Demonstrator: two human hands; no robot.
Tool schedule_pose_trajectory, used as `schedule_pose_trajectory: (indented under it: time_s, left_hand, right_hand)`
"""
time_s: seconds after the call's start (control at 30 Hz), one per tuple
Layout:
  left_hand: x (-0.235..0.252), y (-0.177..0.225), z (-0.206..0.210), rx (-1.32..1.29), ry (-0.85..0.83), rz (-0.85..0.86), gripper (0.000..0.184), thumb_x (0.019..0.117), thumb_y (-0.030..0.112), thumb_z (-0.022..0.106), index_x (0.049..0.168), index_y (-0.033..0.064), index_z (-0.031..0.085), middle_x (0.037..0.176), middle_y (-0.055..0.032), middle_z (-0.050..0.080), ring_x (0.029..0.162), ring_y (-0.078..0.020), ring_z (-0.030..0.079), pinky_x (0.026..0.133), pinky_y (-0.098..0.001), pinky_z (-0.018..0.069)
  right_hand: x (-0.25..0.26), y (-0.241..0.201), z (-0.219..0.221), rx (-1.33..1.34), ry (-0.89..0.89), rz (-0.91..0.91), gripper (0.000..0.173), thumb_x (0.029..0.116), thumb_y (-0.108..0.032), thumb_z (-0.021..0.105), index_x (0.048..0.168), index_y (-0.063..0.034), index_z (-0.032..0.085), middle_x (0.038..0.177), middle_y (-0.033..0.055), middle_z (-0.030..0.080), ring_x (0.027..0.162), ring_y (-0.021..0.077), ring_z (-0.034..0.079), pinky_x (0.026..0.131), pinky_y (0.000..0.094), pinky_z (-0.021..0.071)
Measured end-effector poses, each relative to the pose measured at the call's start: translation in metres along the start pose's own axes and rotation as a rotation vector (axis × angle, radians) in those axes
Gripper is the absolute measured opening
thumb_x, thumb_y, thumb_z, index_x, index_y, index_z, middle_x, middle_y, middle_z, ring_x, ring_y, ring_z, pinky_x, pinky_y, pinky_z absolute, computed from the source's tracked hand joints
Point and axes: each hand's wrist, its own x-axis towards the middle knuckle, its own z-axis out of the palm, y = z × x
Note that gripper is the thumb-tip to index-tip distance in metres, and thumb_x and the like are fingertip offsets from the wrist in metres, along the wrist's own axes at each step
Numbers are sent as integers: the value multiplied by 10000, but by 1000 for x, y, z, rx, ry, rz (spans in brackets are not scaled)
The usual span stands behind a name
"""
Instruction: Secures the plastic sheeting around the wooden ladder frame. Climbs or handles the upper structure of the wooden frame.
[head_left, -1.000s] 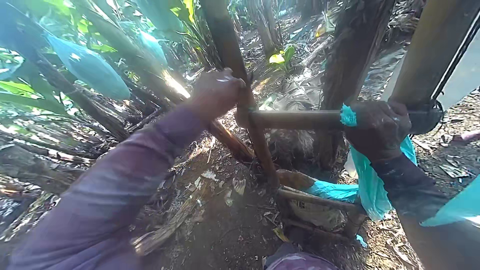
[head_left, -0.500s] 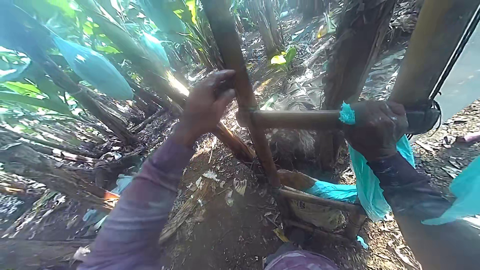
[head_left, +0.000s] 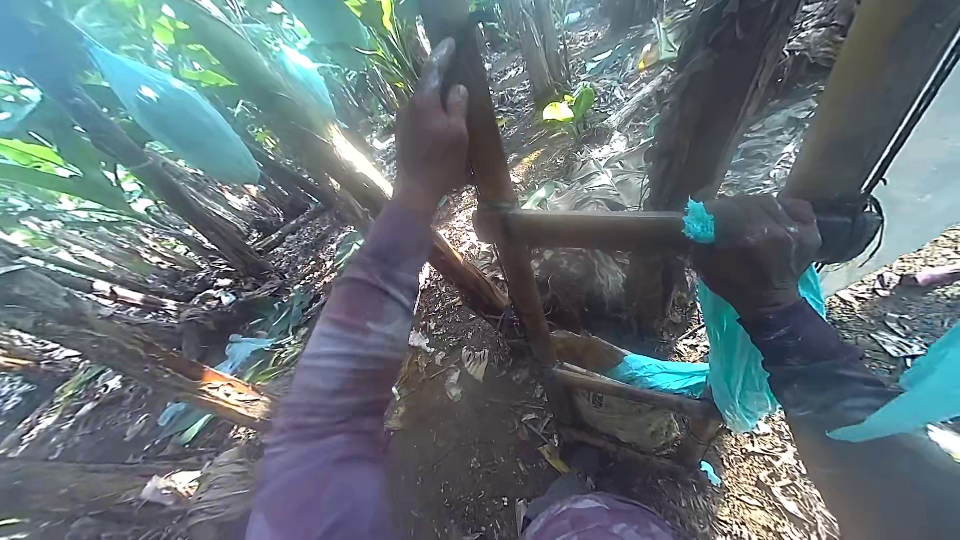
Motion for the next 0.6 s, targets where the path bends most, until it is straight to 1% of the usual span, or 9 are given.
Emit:
schedule_pose_trajectory:
  time_s: [0.07,0.1,0.17,0.23,0.33,0.4,0.47,0.53,0.6]
  left_hand:
    - [-52,-7,2,3,-1,37,499,1098,271,394,1586,166,382,1273,-131,666,947,-219,688,846,-461,562]
    - [-78,-12,5,23,-19,40,493,1096,268,402,1577,162,403,1257,-152,682,940,-247,701,841,-493,567]
    - [-104,-23,15,72,-65,22,474,1091,257,411,1552,157,457,1257,-178,694,1039,-324,710,901,-574,549]
    - [-80,-20,14,120,-92,-34,483,1092,247,393,1560,139,442,1316,-215,664,1155,-401,669,970,-638,493]
    - [-7,3,8,145,-26,-44,497,1087,258,370,1575,181,420,1390,-149,638,1242,-320,640,1043,-563,480]
    - [11,11,8,98,34,-24,496,1088,279,382,1576,203,424,1365,-112,655,1224,-249,644,1050,-491,480]
    - [-19,7,6,60,49,45,494,1095,273,382,1581,184,399,1457,-68,598,1220,-184,648,1039,-430,514]
    - [-73,-3,12,52,45,87,491,1092,244,416,1569,133,420,1406,-131,629,1132,-244,688,962,-477,543]
    - [-105,-19,23,55,11,65,468,1086,231,451,1541,120,470,1329,-160,671,1122,-288,697,969,-516,547]
  right_hand:
    - [0,-4,1,-5,14,14,279,969,-289,596,1042,-28,659,996,197,701,964,400,685,886,573,493]
    - [1,-6,3,-12,37,26,275,964,-284,592,1020,-25,664,966,194,707,934,397,691,870,570,496]
    - [1,-8,7,-41,60,54,273,970,-285,563,987,-29,658,912,184,696,882,389,685,833,563,498]
    - [-1,-7,8,-53,29,44,293,985,-303,542,1011,-30,644,917,189,678,886,397,677,810,574,498]
    - [-1,-3,7,-33,32,6,287,982,-288,555,1015,-18,645,942,206,693,907,410,684,809,581,490]
    - [-5,1,3,-34,13,-13,284,990,-289,543,1046,-29,644,974,203,691,928,405,683,818,581,493]
    - [-2,-1,3,-24,33,-2,291,987,-297,553,1026,-24,644,951,205,692,907,406,684,820,575,491]
    - [0,-6,4,-32,54,35,288,983,-302,561,1005,-28,650,932,195,694,892,397,686,829,570,495]
    - [1,-10,8,-47,76,59,286,977,-312,561,982,-38,644,905,184,688,887,391,681,836,563,494]
